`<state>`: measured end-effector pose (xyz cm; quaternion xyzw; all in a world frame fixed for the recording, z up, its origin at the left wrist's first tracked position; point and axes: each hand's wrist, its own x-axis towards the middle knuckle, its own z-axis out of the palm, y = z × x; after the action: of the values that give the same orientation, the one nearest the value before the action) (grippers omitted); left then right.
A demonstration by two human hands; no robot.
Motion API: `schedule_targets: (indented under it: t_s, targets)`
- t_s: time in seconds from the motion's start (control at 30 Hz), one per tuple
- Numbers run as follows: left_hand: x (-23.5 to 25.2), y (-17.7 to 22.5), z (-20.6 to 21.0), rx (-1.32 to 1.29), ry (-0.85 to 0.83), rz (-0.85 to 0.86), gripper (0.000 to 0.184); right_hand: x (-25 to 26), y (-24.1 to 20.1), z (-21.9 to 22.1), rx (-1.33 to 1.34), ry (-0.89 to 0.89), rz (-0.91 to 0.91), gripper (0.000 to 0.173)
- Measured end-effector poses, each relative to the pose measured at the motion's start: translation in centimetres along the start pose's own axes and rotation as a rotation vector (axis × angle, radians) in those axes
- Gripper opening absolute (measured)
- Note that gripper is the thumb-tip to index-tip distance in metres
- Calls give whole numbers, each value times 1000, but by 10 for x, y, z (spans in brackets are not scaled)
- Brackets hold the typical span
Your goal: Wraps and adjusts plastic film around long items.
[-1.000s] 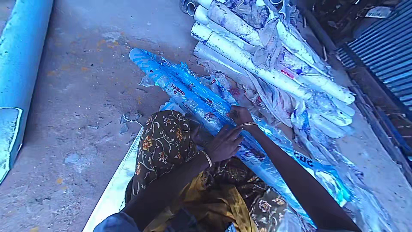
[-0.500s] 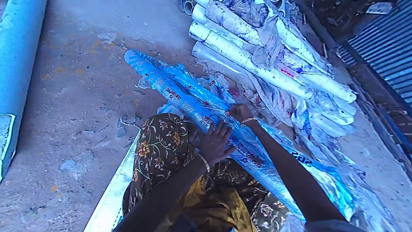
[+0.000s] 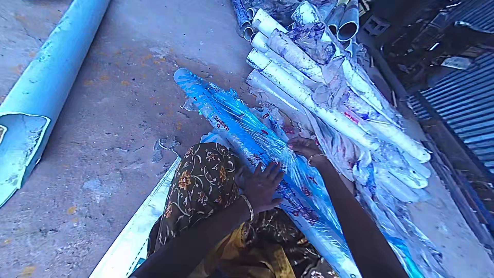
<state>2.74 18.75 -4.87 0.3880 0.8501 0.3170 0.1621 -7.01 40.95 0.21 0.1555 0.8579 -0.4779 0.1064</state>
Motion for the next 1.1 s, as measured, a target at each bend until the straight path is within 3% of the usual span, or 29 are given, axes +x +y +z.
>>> schedule_targets:
  t_s: [0.07,0.17,0.23,0.3,0.37,0.43,0.5,0.6,0.67,0.9,1.1]
  targets:
    - [7,3,-8,-11,-77,-3,91,-2,-10,0,-68,24,-37,42]
    - [14,-3,-26,0,-170,64,93,6,-28,2,62,216,-92,25]
    - [20,-22,-41,-13,-216,191,84,16,-54,4,43,325,-208,26]
    - [26,-46,-62,-53,-253,291,72,20,-82,22,-186,209,-283,32]
    - [31,-68,-86,-56,-272,275,64,29,-98,65,-392,48,-221,53]
    - [34,-93,-107,-25,-192,252,50,44,-102,112,-560,-78,-84,70]
    - [34,-130,-121,12,-47,247,40,65,-99,143,-721,-89,-20,63]
    - [27,-185,-129,148,92,141,64,84,-85,149,-712,-20,-112,41]
    - [26,-211,-127,182,95,92,80,90,-79,147,-706,29,-122,40]
    - [30,-228,-101,151,286,187,80,120,-65,131,-602,106,-94,40]
    - [24,-243,-82,219,490,290,69,156,-37,129,-585,148,122,45]
